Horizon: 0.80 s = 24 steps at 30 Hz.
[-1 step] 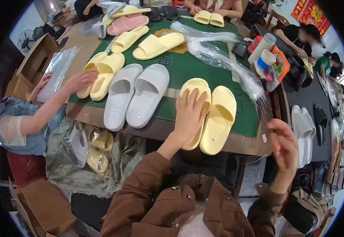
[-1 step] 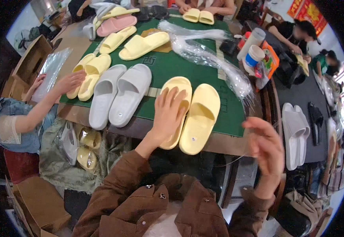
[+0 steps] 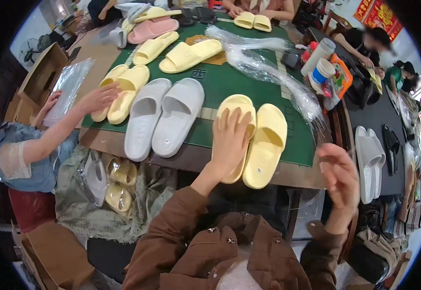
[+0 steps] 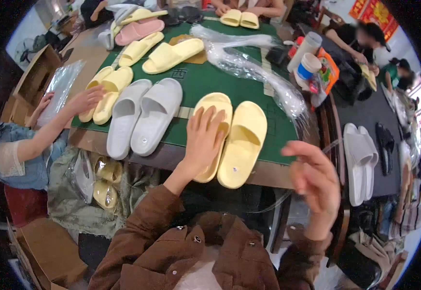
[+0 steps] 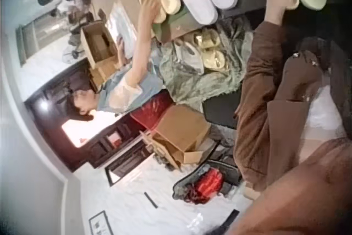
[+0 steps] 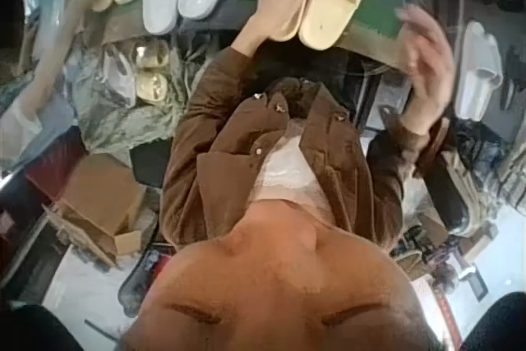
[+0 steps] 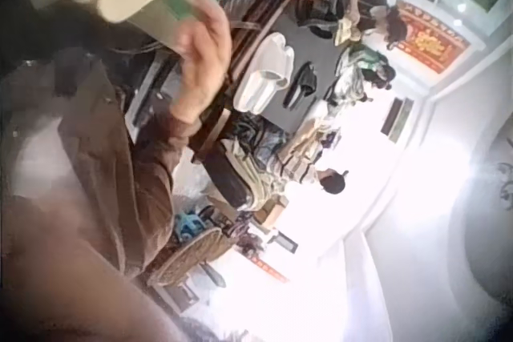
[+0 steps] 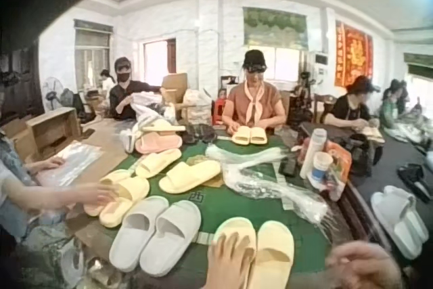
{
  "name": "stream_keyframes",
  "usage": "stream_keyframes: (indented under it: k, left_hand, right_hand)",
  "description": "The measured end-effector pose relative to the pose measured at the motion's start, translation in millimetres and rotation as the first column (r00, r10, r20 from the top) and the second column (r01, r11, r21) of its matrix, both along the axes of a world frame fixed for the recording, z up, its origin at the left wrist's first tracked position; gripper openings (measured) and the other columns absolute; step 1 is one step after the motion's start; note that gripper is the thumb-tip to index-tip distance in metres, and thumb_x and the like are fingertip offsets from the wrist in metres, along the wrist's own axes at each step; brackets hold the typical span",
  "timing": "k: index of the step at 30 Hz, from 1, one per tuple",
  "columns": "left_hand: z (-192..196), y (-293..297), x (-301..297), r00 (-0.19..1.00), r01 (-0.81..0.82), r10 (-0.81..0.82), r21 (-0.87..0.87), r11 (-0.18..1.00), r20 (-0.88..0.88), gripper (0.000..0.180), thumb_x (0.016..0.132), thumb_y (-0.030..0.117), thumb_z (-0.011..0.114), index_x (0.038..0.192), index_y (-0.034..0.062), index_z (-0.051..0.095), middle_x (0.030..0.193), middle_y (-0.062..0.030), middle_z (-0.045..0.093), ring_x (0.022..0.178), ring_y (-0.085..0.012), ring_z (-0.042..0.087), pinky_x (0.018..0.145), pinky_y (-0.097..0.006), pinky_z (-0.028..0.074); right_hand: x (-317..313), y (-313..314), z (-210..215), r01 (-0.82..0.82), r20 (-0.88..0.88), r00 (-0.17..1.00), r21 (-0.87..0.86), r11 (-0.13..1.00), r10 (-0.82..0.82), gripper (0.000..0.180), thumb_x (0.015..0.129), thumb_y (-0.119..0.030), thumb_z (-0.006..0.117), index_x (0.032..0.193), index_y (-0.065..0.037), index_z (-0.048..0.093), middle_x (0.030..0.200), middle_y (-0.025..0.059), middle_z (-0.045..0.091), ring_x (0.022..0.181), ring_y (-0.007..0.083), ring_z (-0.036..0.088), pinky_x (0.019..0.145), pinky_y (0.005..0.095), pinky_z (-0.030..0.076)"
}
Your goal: The person assembles slipper pairs by inserting small metal fasteners into the toe area of the footwear. They handle multiple pairs of yellow, white, and black slippers, picking up a fastener, pressing it into the slipper, and then moving the completed pair aside.
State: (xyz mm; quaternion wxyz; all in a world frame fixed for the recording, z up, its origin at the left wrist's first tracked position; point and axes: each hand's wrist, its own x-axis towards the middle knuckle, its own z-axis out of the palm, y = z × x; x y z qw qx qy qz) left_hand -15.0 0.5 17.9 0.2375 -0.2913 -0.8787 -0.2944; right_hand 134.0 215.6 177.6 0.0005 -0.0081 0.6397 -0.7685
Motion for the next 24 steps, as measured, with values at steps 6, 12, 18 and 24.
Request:
stream_keyframes:
  k: [6, 12, 18, 24]
  left_hand:
    - [6, -2, 15, 0.998, 0.030, -0.031, 0.022, 0.999, 0.050, 0.056, 0.085, 0.012, 0.059, 0.138, 0.0093, 0.043, 0.136, -0.0185, 0.039, 0.128, -0.0425, 0.034, 0.103, -0.056, 0.028]
    - [13, 5, 18, 0.990, 0.061, -0.053, -0.054, 0.997, 0.131, 0.061, 0.085, 0.006, 0.057, 0.143, 0.0105, 0.037, 0.144, -0.0183, 0.034, 0.134, -0.0413, 0.028, 0.110, -0.054, 0.021]
    - [25, 0, 55, 0.979, 0.123, -0.127, 0.038, 0.992, 0.156, 0.048, 0.086, 0.011, 0.059, 0.133, 0.0070, 0.050, 0.130, -0.0239, 0.040, 0.120, -0.0416, 0.040, 0.102, -0.051, 0.032]
    - [21, 11, 55, 0.980, 0.171, -0.161, -0.077, 0.982, 0.118, 0.045, 0.084, 0.013, 0.063, 0.128, 0.0094, 0.054, 0.120, -0.0234, 0.045, 0.110, -0.0401, 0.046, 0.095, -0.048, 0.037]
  right_hand:
    - [-45, -72, -19, -0.183, -0.004, 0.982, -0.233, 0.955, 0.187, 0.041, 0.094, -0.006, 0.052, 0.132, 0.006, 0.046, 0.117, 0.0146, 0.060, 0.076, 0.0121, 0.060, 0.069, 0.0245, 0.051]
    - [-78, -36, -103, 0.237, -0.053, 0.971, 0.128, 0.963, -0.232, 0.028, 0.098, -0.010, 0.048, 0.122, 0.001, 0.057, 0.111, 0.0075, 0.061, 0.085, 0.0099, 0.058, 0.079, 0.0246, 0.050]
    - [-92, -27, -147, 0.426, -0.174, 0.901, 0.192, 0.884, -0.397, 0.023, 0.098, -0.007, 0.047, 0.116, -0.001, 0.061, 0.098, 0.0050, 0.061, 0.085, 0.0091, 0.058, 0.079, 0.0248, 0.050]
    - [-85, -25, -142, 0.479, -0.252, 0.872, 0.269, 0.835, -0.419, 0.021, 0.098, -0.006, 0.048, 0.111, -0.001, 0.063, 0.096, 0.0039, 0.060, 0.082, 0.0090, 0.057, 0.077, 0.0235, 0.050]
